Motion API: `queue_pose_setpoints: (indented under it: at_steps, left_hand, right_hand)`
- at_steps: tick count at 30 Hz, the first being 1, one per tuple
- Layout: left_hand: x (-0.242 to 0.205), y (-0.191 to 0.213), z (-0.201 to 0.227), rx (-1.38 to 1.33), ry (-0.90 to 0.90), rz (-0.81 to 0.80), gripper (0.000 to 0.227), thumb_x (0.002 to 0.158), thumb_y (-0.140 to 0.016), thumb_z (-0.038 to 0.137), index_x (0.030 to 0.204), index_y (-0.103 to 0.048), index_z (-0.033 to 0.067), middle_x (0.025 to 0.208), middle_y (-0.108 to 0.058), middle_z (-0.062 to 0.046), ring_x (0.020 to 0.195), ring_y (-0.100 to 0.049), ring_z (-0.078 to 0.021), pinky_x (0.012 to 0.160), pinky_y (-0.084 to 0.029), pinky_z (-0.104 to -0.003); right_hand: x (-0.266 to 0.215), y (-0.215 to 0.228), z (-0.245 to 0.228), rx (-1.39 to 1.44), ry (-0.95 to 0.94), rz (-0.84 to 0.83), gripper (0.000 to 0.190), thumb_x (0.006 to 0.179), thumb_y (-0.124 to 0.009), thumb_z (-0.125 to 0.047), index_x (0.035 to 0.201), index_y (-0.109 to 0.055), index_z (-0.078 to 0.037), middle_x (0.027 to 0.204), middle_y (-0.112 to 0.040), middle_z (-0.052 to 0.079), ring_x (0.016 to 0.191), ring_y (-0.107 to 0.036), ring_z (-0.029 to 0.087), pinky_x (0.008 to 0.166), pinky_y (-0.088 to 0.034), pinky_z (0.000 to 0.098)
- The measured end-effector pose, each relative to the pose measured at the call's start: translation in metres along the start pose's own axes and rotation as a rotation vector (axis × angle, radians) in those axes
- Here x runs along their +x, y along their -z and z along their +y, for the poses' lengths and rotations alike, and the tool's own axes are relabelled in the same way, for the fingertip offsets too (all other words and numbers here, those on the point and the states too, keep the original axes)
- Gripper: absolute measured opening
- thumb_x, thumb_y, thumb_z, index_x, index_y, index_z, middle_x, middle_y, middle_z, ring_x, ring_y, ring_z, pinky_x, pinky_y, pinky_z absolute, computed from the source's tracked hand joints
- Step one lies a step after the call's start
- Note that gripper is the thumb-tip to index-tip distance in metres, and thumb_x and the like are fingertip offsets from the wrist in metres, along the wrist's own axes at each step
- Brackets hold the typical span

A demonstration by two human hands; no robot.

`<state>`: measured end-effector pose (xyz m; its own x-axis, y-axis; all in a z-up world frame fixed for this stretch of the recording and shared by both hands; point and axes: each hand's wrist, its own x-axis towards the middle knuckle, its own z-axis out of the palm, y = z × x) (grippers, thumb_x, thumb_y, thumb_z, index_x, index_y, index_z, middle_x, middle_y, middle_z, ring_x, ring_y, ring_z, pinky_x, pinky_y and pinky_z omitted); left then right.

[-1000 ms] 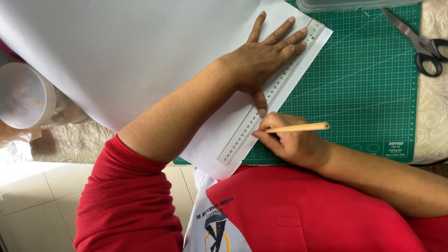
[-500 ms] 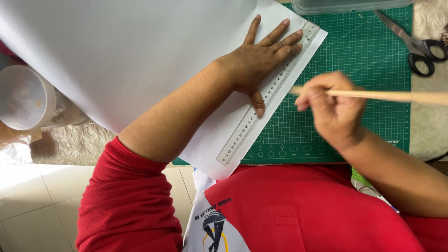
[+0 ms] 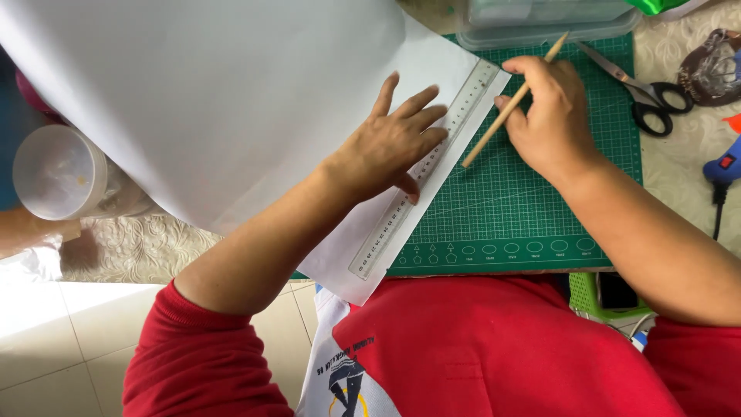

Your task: Measuring, marking, and folding white and patterned paper on a cutting mat in a workshop environment.

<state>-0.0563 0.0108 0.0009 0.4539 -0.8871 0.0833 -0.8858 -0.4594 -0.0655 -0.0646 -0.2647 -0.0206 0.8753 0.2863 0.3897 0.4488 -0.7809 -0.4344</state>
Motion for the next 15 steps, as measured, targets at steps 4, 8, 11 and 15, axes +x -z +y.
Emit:
queue_pose_setpoints:
  at_steps: [4,8,11,15]
  left_hand:
    - [-0.020,-0.008,0.007,-0.111,0.002,0.083,0.079,0.063,-0.091,0.057,0.122,-0.064,0.0122,0.130,-0.062,-0.008,0.139,-0.045,-0.0346,0.113,-0.030,-0.068]
    - [-0.044,-0.011,0.028,-0.242,0.045,0.236,0.035,0.085,-0.086,0.026,0.110,-0.063,0.0147,0.120,-0.066,-0.005,0.127,-0.057,-0.0305,0.109,-0.038,-0.066]
    - [-0.055,-0.014,0.043,-0.282,0.162,0.201,0.034,0.086,-0.086,0.029,0.114,-0.071,0.0155,0.119,-0.070,-0.010,0.125,-0.062,-0.0308,0.109,-0.039,-0.065]
    - [-0.029,-0.016,0.007,-0.225,0.167,0.225,0.045,0.082,-0.086,0.032,0.122,-0.069,0.0177,0.120,-0.071,-0.008,0.123,-0.064,-0.0290,0.107,-0.040,-0.063]
  right_hand:
    - [0.011,-0.007,-0.009,-0.068,0.087,0.063,0.036,0.094,-0.083,-0.001,0.126,-0.066,0.001,0.105,-0.071,0.019,0.103,-0.060,0.042,0.084,-0.044,0.0509]
    - [0.008,-0.009,-0.027,0.004,0.317,0.090,0.038,0.087,-0.088,0.001,0.119,-0.066,0.004,0.119,-0.074,0.025,0.121,-0.067,0.044,0.105,-0.047,0.0560]
    - [-0.007,-0.035,-0.010,-0.045,0.320,0.110,0.034,0.092,-0.083,-0.022,0.121,-0.069,-0.011,0.119,-0.075,0.010,0.121,-0.066,0.032,0.106,-0.045,0.0464]
    - [-0.008,-0.036,-0.009,-0.045,0.315,0.097,0.029,0.096,-0.081,-0.026,0.117,-0.069,-0.010,0.114,-0.076,0.014,0.117,-0.068,0.035,0.103,-0.050,0.0488]
